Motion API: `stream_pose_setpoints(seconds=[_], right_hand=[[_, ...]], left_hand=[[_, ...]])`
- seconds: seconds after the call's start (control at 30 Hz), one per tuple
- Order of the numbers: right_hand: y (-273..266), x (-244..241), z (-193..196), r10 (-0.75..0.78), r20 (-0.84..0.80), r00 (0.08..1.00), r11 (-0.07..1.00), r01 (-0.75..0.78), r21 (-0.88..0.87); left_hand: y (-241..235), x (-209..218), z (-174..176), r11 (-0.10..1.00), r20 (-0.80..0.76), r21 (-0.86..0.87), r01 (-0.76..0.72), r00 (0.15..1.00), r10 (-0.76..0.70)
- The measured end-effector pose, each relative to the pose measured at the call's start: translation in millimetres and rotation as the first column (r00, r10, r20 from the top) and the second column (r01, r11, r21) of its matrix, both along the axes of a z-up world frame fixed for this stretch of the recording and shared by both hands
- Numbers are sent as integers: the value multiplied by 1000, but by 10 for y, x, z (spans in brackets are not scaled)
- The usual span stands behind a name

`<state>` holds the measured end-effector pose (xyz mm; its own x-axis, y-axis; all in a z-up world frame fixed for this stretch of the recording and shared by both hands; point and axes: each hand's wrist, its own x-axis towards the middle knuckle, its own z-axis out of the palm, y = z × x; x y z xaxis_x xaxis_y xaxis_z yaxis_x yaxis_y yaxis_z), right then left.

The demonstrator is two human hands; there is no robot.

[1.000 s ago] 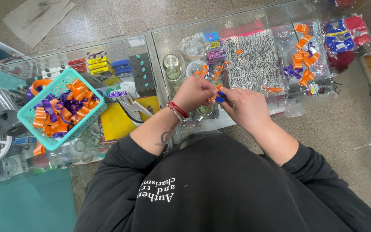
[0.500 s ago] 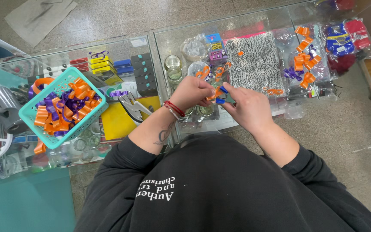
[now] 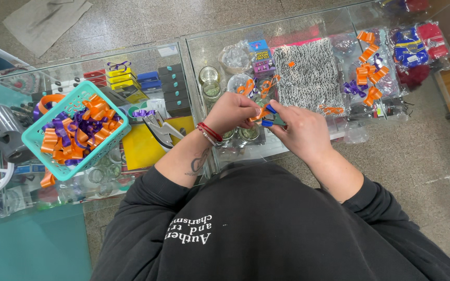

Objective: The person assembles small decorative bows by folding orange and purple ribbons and securing them with a stapler. They repeatedly pick up ribbons, fold them into bow shapes, and staple the center before placing the finished bows on the glass counter.

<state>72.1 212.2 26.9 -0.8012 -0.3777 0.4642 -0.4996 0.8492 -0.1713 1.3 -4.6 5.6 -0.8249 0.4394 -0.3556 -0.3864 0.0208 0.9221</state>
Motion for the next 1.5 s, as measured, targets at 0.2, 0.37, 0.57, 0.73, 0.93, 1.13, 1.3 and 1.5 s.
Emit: stream_pose_setpoints(seconds=[0.2,0.37,0.57,0.73,0.93,1.13,1.3,1.5], right_hand=[[-5,9,-29,-10,9,1000,1000,10,-5],[-5,5,-47,-14,14,1000,1000,14,4],[-13,12,-28,-16,46,999,1000,15,18],[-37,7,-17,-7,45,999,999,6,32],[-42,-1,-14,-24,61,998,1000,23,10],[48,34,-49,-66,70,995,997,69,-45],[249,79,-84,-132,172,976,986,147,-77],[544,164,-105,-229,317,920,960,267,-80]], left_hand=[[-11,25,-25,1000,-39,6,9,999,-9],[-12,37,-13,1000,-55,6,12,998,-11],[-5,39,-15,1000,-75,1,20,997,-20],[7,30,-53,1000,-68,5,11,998,-10],[-11,51,44,999,-84,-40,-23,996,19],[-20,-159,-309,838,-411,-527,-142,905,-105],[-31,-376,-597,575,-554,-743,-342,797,-241],[171,-433,-452,498,-651,-743,-447,655,-383]])
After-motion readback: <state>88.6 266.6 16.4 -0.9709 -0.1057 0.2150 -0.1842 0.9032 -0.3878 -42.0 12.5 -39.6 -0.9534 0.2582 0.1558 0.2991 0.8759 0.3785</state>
